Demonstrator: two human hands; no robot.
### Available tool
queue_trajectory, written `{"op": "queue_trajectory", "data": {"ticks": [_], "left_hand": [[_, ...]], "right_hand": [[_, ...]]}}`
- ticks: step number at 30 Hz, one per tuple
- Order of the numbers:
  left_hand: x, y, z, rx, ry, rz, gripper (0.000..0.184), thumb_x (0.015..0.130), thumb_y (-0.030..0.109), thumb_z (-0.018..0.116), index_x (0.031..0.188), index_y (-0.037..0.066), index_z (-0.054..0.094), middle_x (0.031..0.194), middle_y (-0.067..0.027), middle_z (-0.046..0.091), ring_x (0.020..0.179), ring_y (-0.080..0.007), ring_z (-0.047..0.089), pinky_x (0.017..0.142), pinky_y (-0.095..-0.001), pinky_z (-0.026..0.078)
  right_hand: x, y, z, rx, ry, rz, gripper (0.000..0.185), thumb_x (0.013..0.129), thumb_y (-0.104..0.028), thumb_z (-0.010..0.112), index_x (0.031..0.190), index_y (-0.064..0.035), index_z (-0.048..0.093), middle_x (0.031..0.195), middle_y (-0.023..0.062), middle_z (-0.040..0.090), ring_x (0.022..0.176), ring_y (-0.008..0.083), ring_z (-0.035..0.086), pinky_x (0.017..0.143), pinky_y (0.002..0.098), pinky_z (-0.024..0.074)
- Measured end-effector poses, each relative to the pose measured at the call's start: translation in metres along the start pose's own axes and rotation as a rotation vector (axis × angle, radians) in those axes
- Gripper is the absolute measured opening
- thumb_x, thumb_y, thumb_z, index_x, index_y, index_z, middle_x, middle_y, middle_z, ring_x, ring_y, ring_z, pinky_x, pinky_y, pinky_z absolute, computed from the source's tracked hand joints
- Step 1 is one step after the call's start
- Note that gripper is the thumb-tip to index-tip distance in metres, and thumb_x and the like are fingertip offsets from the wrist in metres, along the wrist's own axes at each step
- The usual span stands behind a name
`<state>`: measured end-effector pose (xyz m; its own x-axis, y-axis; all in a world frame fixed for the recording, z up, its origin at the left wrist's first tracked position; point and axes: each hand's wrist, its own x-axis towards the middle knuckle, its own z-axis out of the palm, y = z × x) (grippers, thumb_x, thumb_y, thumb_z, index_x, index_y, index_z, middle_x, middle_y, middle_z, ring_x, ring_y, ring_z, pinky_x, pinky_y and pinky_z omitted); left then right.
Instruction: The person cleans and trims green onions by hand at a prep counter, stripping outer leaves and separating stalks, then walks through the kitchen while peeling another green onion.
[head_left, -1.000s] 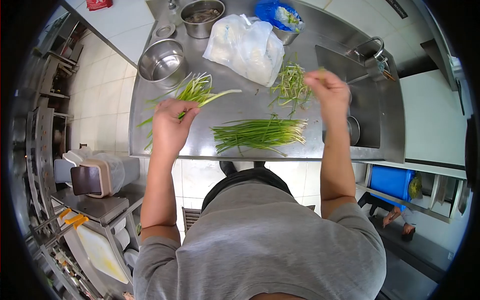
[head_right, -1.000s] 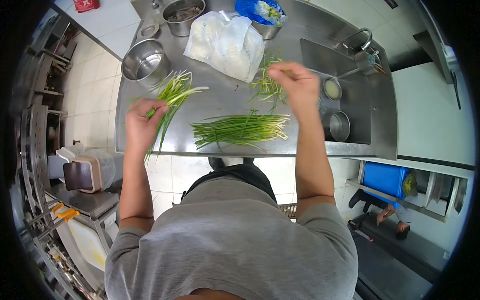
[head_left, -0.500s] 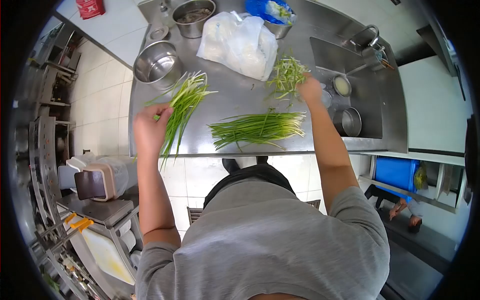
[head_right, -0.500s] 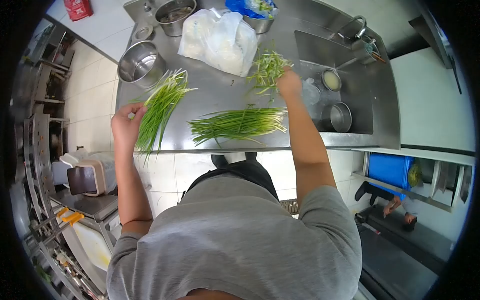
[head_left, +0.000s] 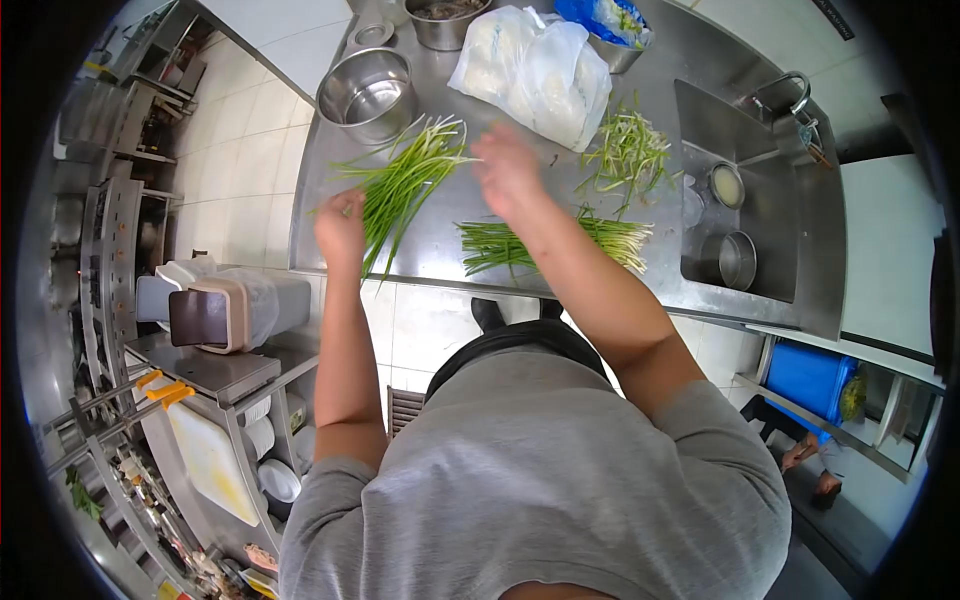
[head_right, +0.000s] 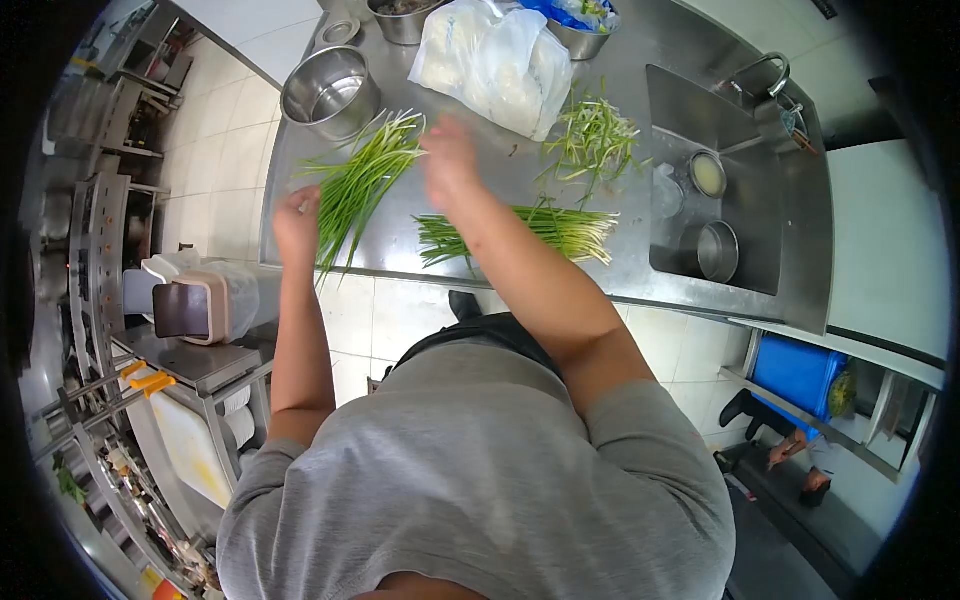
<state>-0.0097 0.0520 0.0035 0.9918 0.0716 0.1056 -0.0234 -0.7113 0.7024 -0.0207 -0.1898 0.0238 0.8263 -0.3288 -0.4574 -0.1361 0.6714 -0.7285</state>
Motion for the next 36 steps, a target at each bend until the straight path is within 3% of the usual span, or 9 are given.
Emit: {"op": "queue_trajectory", "data": {"ticks": [3,9,12,18,24,27,30,33,36], "left_hand": [[-0.010,0.002,-0.003,0.097,0.054,0.085,0.018,0.077,0.019,0.067,0.088,0.005,0.069,0.093,-0.0146,0.066,0.086,-0.0266,0.062,0.078,-0.0339,0.047],[0.027,-0.009,0.036,0.059,0.017,0.079,0.018,0.075,0.022,0.067,0.084,0.007,0.070,0.083,-0.0125,0.067,0.076,-0.0256,0.064,0.071,-0.0366,0.049],[0.060,-0.008,0.065,0.089,-0.108,0.106,0.015,0.074,0.022,0.066,0.082,0.010,0.069,0.084,-0.0121,0.066,0.082,-0.0290,0.062,0.071,-0.0374,0.048],[0.081,-0.005,0.092,0.341,-0.275,0.031,0.016,0.071,0.026,0.068,0.080,0.012,0.069,0.082,-0.0097,0.066,0.079,-0.0270,0.062,0.070,-0.0388,0.048],[0.068,0.032,0.046,0.003,-0.243,0.060,0.012,0.074,0.021,0.067,0.077,0.010,0.067,0.082,-0.0075,0.067,0.086,-0.0262,0.061,0.074,-0.0400,0.045],[0.052,0.054,0.018,0.095,-0.147,0.408,0.016,0.079,0.020,0.064,0.082,0.005,0.066,0.077,-0.0097,0.065,0.073,-0.0217,0.060,0.067,-0.0317,0.047],[0.045,0.067,-0.008,0.137,-0.158,0.479,0.021,0.083,0.024,0.060,0.089,0.003,0.065,0.079,-0.0091,0.064,0.072,-0.0204,0.059,0.068,-0.0314,0.046],[0.037,0.094,-0.016,-0.248,-0.057,0.479,0.023,0.089,0.024,0.055,0.091,0.002,0.061,0.073,-0.0064,0.061,0.067,-0.0159,0.054,0.064,-0.0285,0.043],[0.032,0.121,-0.038,-0.316,-0.339,0.204,0.024,0.093,0.024,0.048,0.088,0.002,0.057,0.070,-0.0037,0.055,0.067,-0.0113,0.049,0.062,-0.0260,0.040]], "right_hand": [[-0.004,0.013,0.016,-0.293,0.133,0.121,0.051,0.080,-0.003,0.058,0.128,-0.0027,0.039,0.121,0.0119,0.047,0.109,0.0211,0.044,0.089,0.0387,0.0376],[-0.001,0.028,-0.037,-0.432,-0.117,0.127,0.036,0.079,-0.006,0.061,0.114,-0.0016,0.056,0.103,0.0075,0.060,0.090,0.0162,0.056,0.077,0.0265,0.0433],[-0.006,0.027,-0.032,-0.576,-0.179,-0.051,0.024,0.078,-0.007,0.063,0.101,0.0005,0.063,0.088,0.0048,0.064,0.077,0.0135,0.058,0.071,0.0216,0.0438],[-0.001,0.016,-0.025,-0.743,-0.256,-0.153,0.021,0.079,-0.008,0.062,0.098,0.0009,0.063,0.086,0.0046,0.063,0.075,0.0102,0.056,0.069,0.0221,0.0437],[0.012,0.013,0.006,-0.482,-0.228,-0.056,0.023,0.082,-0.016,0.064,0.100,-0.0012,0.061,0.081,0.0025,0.061,0.071,0.0096,0.054,0.067,0.0240,0.0447],[0.018,0.005,0.037,-0.340,-0.316,-0.041,0.021,0.083,-0.017,0.064,0.096,-0.0017,0.061,0.079,0.0025,0.061,0.069,0.0094,0.054,0.065,0.0236,0.0448],[0.029,-0.001,0.055,-0.230,-0.429,-0.114,0.016,0.081,-0.014,0.066,0.088,-0.0002,0.061,0.072,0.0039,0.060,0.061,0.0092,0.054,0.058,0.0219,0.0445],[0.003,-0.023,0.079,-0.346,-0.536,-0.135,0.010,0.080,-0.010,0.065,0.081,-0.0002,0.062,0.070,0.0038,0.061,0.057,0.0090,0.053,0.055,0.0207,0.0436],[-0.023,-0.042,0.094,-0.309,-0.555,-0.238,0.009,0.079,-0.008,0.066,0.078,0.0001,0.063,0.069,0.0037,0.060,0.055,0.0084,0.051,0.053,0.0204,0.0425]]}}
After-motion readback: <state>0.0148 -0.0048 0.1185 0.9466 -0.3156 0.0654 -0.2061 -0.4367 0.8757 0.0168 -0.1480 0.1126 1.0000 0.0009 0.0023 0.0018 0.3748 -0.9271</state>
